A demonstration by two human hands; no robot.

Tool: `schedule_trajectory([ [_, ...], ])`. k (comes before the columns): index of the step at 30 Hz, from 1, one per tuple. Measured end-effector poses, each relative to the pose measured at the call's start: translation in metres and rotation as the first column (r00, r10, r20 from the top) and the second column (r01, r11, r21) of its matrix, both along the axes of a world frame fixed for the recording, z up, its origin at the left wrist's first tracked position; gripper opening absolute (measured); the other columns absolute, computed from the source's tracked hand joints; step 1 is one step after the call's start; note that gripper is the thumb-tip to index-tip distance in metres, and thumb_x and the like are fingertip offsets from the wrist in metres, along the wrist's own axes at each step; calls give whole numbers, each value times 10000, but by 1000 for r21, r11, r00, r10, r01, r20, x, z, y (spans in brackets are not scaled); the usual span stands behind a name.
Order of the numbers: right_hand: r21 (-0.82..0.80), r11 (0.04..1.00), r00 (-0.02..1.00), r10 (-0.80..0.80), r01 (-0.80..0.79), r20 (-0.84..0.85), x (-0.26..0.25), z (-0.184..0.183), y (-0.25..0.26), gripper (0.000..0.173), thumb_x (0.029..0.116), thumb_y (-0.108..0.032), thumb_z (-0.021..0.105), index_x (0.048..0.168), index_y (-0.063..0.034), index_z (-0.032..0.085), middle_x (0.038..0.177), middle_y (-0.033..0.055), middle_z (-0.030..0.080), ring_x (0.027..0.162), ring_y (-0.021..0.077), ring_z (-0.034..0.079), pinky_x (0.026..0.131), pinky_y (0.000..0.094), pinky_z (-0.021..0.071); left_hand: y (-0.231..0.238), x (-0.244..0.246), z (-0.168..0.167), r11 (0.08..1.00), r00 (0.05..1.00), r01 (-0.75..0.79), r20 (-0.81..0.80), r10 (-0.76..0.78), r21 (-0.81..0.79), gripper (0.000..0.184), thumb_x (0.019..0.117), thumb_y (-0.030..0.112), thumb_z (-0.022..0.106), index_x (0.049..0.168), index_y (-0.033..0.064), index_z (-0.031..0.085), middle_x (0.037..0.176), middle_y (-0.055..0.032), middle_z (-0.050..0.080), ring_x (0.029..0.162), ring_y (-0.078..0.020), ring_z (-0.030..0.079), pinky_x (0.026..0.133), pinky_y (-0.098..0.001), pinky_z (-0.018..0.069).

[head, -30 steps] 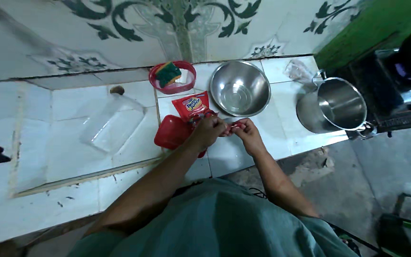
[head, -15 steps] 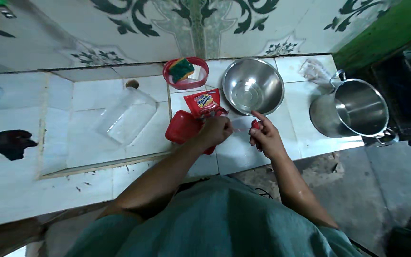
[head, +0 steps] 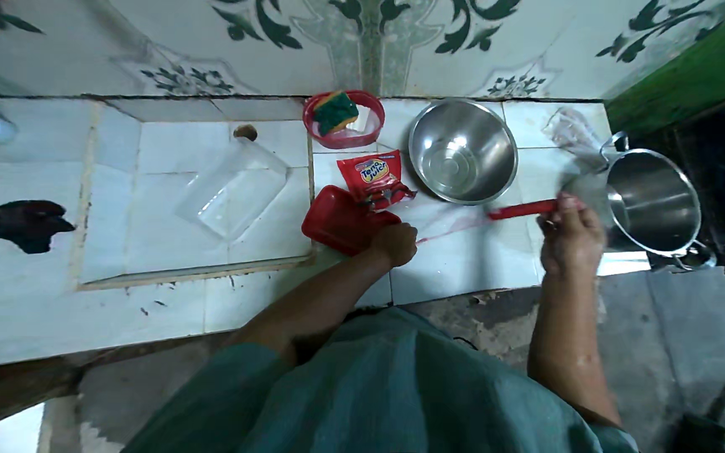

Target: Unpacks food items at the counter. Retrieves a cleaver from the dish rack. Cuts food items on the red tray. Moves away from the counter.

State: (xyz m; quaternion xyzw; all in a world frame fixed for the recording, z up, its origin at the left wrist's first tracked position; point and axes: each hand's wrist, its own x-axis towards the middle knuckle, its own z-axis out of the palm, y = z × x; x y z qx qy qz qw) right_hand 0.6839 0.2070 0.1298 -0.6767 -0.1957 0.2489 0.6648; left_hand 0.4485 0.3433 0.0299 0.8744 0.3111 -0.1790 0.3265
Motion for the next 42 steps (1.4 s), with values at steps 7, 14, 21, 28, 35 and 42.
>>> schedule_trajectory([
  [7, 223, 916, 942, -326, 335, -75, 7, 13, -17, 158, 1116, -217, 419, 1092, -119, 541, 773, -44, 611, 687, 91, 632, 720, 290, 584, 24, 14, 12, 999, 996, -44, -80, 45, 19, 277, 989, 115, 598, 1231, 1, 671, 1287, -207, 644, 1232, -409, 606, 938, -613, 531],
  [14, -170, 975, 956, 88, -140, -281, -122, -68, 12, 148, 1025, -35, 561, 1156, 25, 598, 911, 71, 688, 760, 149, 687, 753, 350, 619, 67, -15, 17, 984, 991, -85, 119, 67, 157, 478, 937, 209, 734, 1363, 44, 594, 1321, -213, 625, 1199, -415, 627, 931, -626, 536],
  [21, -656, 622, 838, 545, -427, -29, -196, -100, 79, 318, 978, -266, 710, 1179, -20, 718, 1181, 184, 693, 1022, 313, 689, 932, 532, 555, 118, -42, 22, 984, 1000, -27, 19, 24, 176, 287, 1025, 143, 555, 1272, 43, 663, 1263, -208, 667, 1196, -409, 638, 951, -635, 519],
  [28, -843, 524, 803, 552, -124, 224, -198, -115, 156, 333, 1033, -313, 581, 1223, -77, 722, 1313, 191, 645, 1178, 388, 646, 931, 617, 530, 145, -53, 41, 992, 990, -104, 100, 97, 67, 254, 1041, 174, 559, 1212, 35, 684, 1147, -208, 707, 1140, -398, 661, 973, -624, 498],
  [35, -896, 444, 794, 549, -12, 261, -206, -127, 181, 348, 957, -309, 671, 1238, -111, 729, 1420, 191, 584, 1238, 423, 594, 948, 659, 486, 149, -62, 45, 987, 974, -158, 161, 157, -9, 256, 1039, 164, 569, 1231, 27, 668, 1130, -184, 721, 1122, -352, 679, 995, -574, 510],
  [42, -822, 569, 788, 504, 6, 354, -213, -142, 176, 275, 1022, -319, 584, 1162, -184, 777, 1278, 152, 670, 1154, 363, 654, 906, 604, 529, 145, -68, 46, 975, 957, -209, 187, 221, -81, 238, 1040, 133, 576, 1228, 13, 661, 1120, -184, 725, 1091, -329, 695, 989, -539, 524],
])
